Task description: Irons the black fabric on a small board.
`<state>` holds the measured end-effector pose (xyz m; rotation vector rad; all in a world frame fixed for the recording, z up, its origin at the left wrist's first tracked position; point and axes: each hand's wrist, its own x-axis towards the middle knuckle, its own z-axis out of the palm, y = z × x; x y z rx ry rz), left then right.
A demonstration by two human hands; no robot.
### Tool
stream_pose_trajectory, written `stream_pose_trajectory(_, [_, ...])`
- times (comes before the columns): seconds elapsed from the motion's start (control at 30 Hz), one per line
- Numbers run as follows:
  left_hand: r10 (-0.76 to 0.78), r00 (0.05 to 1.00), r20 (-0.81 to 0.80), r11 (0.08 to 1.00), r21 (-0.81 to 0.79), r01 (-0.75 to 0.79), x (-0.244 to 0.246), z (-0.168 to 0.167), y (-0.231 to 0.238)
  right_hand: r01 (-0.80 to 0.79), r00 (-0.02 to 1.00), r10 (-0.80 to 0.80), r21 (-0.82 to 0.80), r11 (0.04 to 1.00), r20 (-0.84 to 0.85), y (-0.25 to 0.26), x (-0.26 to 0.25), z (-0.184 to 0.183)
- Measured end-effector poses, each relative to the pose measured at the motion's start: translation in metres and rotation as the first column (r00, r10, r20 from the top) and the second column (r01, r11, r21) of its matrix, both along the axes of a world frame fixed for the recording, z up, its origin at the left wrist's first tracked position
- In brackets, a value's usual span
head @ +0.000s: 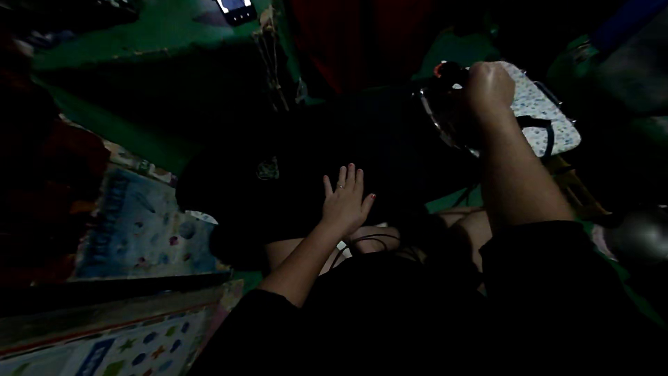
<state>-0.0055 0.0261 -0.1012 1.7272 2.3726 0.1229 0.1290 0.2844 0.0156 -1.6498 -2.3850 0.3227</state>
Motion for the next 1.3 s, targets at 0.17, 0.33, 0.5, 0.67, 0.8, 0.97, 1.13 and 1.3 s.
stream_pose_trajectory(0.17, [-0.243, 0.97, 0.01, 0.968, 0.071, 0.242, 0.013, -0.01, 0.0, -0.035, 0.997, 0.037, -0.025, 0.999, 0.071, 0.02, -0.006, -0.004])
stream_pose_trajectory(0.33, [-0.291, 0.953, 0.08, 0.956, 0.058, 0.287, 0.01, -0.006, -0.006, -0.299, 0.952, 0.299, -0.01, 0.954, 0.058, 0.034, -0.001, -0.003])
stream_pose_trajectory(0.5, [-0.386, 0.895, 0.223, 0.92, 0.02, 0.391, 0.007, 0.008, -0.017, -0.121, 0.99, 0.124, -0.046, 0.992, 0.065, 0.028, -0.021, 0.001])
stream_pose_trajectory(0.67, [-0.492, 0.845, 0.208, 0.844, 0.351, 0.405, -0.017, 0.005, -0.03, -0.092, 0.991, 0.098, -0.065, 0.994, 0.093, 0.012, -0.025, 0.005])
stream_pose_trajectory(0.8, [-0.281, 0.957, 0.067, 0.847, 0.486, 0.215, -0.059, 0.005, -0.021, -0.448, 0.892, 0.449, -0.028, 0.894, 0.054, -0.005, 0.006, -0.008])
stream_pose_trajectory(0.97, [-0.04, 0.999, 0.036, 0.938, 0.345, 0.025, -0.09, 0.008, -0.002, -0.696, 0.718, 0.694, 0.081, 0.714, 0.054, -0.064, 0.043, -0.025])
stream_pose_trajectory(1.13, [0.009, 1.0, -0.002, 0.956, 0.292, -0.008, -0.084, -0.007, 0.005, -0.693, 0.672, 0.74, 0.358, 0.626, 0.008, -0.06, 0.04, -0.043])
stream_pose_trajectory(1.3, [0.04, 0.999, -0.003, 0.997, 0.069, -0.04, -0.084, -0.005, 0.01, -0.443, 0.896, 0.438, 0.067, 0.894, 0.08, -0.014, -0.003, -0.015])
